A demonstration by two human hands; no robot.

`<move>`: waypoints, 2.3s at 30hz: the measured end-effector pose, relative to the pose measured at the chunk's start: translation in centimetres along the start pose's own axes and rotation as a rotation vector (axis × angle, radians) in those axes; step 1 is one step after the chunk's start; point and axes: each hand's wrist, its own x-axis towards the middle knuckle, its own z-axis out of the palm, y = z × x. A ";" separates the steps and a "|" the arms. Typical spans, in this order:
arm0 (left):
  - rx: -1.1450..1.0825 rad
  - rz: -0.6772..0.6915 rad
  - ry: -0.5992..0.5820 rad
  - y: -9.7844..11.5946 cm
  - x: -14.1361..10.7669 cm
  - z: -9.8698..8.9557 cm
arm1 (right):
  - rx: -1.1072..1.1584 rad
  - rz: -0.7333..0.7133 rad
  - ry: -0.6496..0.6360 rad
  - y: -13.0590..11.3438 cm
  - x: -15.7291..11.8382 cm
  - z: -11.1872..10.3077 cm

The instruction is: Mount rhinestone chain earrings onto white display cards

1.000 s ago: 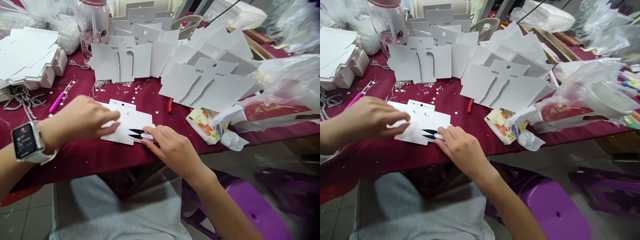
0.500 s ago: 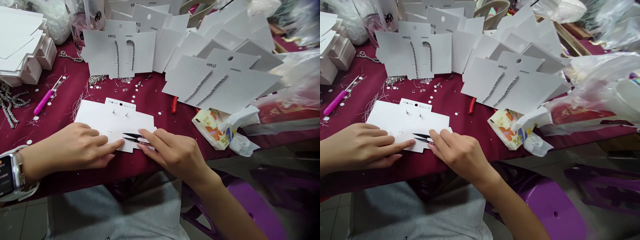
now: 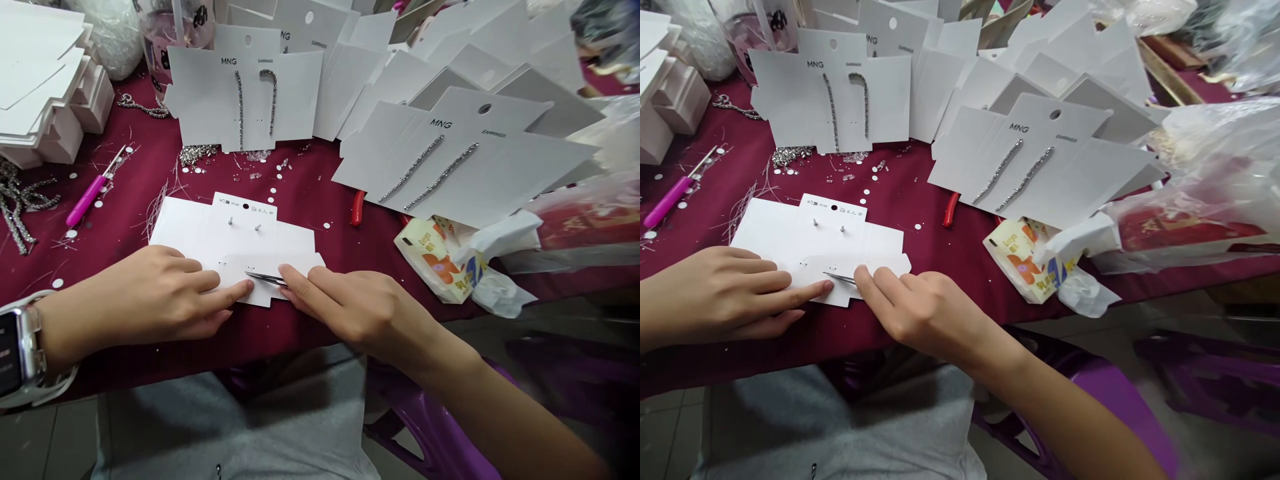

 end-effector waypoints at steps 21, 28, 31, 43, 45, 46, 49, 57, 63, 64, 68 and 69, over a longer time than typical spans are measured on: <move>0.087 0.006 0.216 0.0 -0.1 -0.5 | -0.062 0.379 0.066 0.8 -0.9 0.4; 0.254 -0.538 0.329 -1.8 -0.9 -0.5 | -0.053 0.913 -0.264 1.7 -0.9 2.3; 0.161 -0.631 0.245 -2.8 -1.0 -0.2 | -0.009 0.935 -0.303 1.5 0.1 2.0; -0.151 -0.473 0.006 -3.7 -1.8 0.3 | 0.794 0.879 -0.462 3.9 7.7 3.0; -0.122 -0.453 0.066 -3.8 -1.8 0.5 | 0.890 0.916 -0.417 4.4 8.1 2.6; -0.095 -0.438 0.116 -4.0 -1.8 0.5 | 0.942 0.925 -0.369 4.5 8.2 2.1; -0.006 -0.432 0.379 -4.5 -2.2 0.2 | 1.076 0.879 -0.136 4.7 8.1 -0.2; -0.278 -0.565 1.025 -5.8 -3.1 -1.0 | 0.851 0.701 0.263 3.3 7.8 -3.7; -0.957 -0.547 0.812 -4.8 -2.1 -0.6 | 0.973 0.770 0.274 3.7 7.6 -4.1; -1.024 -0.565 0.781 -4.5 -2.0 -0.6 | 0.972 0.763 0.262 3.8 7.5 -4.3; -1.182 -0.602 0.756 -3.6 -1.9 -1.0 | 0.993 0.797 0.192 4.7 7.3 -5.3; -1.198 -0.605 0.756 -3.5 -1.9 -1.0 | 1.019 0.816 0.177 5.0 7.3 -5.5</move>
